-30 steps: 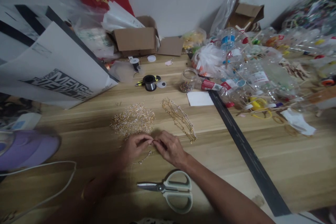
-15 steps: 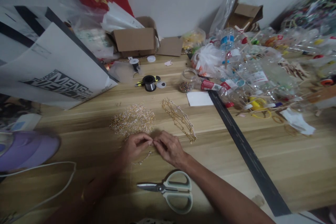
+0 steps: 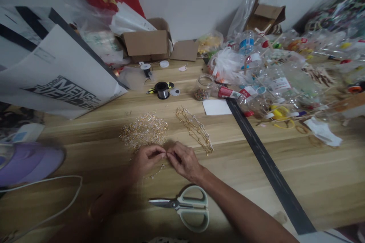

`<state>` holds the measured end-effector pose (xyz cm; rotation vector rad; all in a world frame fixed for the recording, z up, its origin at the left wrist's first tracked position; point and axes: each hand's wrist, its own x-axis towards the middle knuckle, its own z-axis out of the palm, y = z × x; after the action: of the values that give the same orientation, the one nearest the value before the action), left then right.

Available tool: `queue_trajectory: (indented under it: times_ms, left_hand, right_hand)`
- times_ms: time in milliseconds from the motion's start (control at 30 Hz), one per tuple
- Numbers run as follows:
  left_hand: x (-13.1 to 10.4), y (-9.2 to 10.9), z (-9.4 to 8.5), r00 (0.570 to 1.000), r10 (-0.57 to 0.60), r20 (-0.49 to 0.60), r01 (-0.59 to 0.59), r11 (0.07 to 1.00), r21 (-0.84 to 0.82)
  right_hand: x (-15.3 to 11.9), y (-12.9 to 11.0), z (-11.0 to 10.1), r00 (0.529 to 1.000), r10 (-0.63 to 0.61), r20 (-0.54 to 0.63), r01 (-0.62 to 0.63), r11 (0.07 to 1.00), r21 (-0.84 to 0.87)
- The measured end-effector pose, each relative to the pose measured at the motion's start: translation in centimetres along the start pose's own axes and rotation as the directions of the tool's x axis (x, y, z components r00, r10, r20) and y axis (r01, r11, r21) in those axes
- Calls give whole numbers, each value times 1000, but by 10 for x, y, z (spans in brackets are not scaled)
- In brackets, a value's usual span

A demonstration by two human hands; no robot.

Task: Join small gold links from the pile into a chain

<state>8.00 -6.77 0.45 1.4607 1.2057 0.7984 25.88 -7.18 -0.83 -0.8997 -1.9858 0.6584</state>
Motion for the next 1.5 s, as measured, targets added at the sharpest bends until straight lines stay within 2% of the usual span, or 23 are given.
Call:
queue_trajectory:
  times_ms: [1500]
  left_hand:
    - [0, -4, -1, 997, 44, -57, -44, 999, 9]
  right_hand:
    - [1, -4, -2, 999, -38, -9, 38, 999, 1]
